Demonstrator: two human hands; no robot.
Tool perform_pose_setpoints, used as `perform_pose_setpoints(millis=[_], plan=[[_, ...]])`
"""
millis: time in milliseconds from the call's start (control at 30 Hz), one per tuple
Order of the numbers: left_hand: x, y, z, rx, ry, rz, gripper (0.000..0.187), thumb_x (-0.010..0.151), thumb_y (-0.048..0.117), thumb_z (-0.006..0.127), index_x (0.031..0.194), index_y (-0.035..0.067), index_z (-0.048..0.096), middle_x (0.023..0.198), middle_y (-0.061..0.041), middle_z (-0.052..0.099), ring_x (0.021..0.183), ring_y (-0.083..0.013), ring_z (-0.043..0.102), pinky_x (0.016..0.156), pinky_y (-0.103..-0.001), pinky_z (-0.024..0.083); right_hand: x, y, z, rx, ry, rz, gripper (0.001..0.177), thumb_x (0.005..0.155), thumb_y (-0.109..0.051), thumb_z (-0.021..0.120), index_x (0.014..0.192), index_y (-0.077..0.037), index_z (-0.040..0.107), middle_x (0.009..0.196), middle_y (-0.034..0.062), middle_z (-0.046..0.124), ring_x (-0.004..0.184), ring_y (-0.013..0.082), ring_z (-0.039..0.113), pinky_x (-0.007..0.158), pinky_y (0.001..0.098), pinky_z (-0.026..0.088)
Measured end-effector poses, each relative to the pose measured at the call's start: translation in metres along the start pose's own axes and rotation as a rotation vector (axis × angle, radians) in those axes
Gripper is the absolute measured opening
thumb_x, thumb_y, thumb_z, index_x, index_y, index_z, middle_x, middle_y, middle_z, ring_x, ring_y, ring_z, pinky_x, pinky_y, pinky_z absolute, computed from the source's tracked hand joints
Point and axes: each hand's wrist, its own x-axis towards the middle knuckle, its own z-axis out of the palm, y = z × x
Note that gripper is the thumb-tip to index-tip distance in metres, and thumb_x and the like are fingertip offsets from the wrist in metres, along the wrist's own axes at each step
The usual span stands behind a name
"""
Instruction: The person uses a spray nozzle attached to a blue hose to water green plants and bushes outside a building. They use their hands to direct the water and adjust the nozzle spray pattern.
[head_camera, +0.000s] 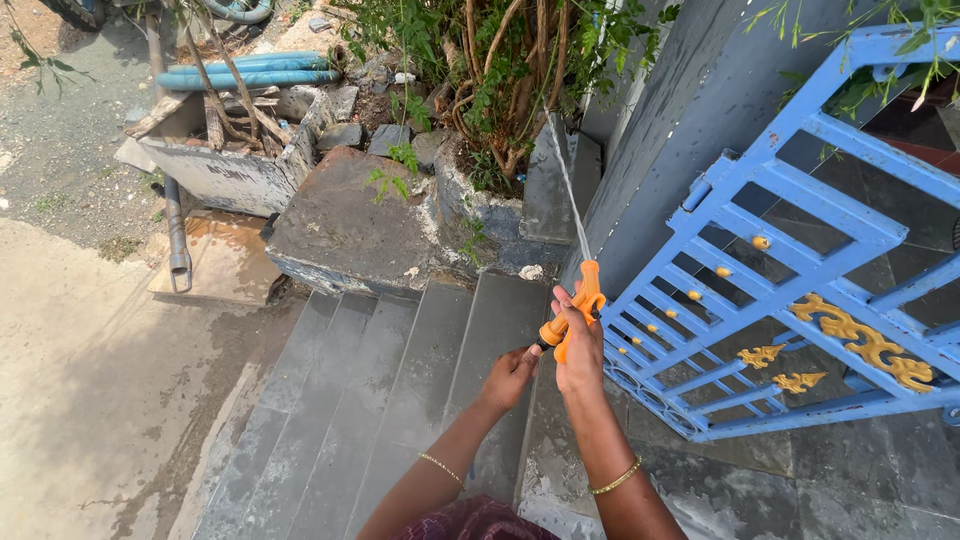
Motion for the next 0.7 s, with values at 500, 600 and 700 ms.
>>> perform_pose_setpoints(millis=[500,600,700], plan=[[0.007,0.007,0.008,0.057,0.061,0.027,0.064,0.105,0.058,0.035,0.083,0.004,0.061,0.069,-0.012,0.061,0.067,-0.0257,0.061,0.068,-0.040,0.050,0.050,0.011,-0.027,0.151,0.100,0.228,0.057,0.095,-0.030,0.066,0.146,-0.009,0.049,0.137,0.0144,0.062,0.132,0.0290,0.054,0.114,0.0413,0.039],[0.014,0.008,0.008,0.059,0.065,0.043,0.064,0.105,0.058,0.035,0.082,0.004,0.061,0.069,-0.010,0.062,0.068,-0.0239,0.063,0.069,-0.040,0.050,0.055,0.008,-0.025,0.130,0.077,0.264,0.058,0.095,-0.033,0.064,0.148,-0.012,0.049,0.137,0.0116,0.063,0.132,0.0283,0.053,0.112,0.0411,0.039],[0.023,0.006,0.009,0.041,0.082,0.015,0.063,0.104,0.059,0.036,0.084,0.005,0.061,0.069,-0.010,0.061,0.066,-0.0241,0.061,0.068,-0.040,0.049,0.062,0.008,-0.021,0.116,0.094,0.268,0.059,0.096,-0.035,0.063,0.149,-0.012,0.048,0.138,0.0114,0.061,0.130,0.0289,0.054,0.111,0.0438,0.040]])
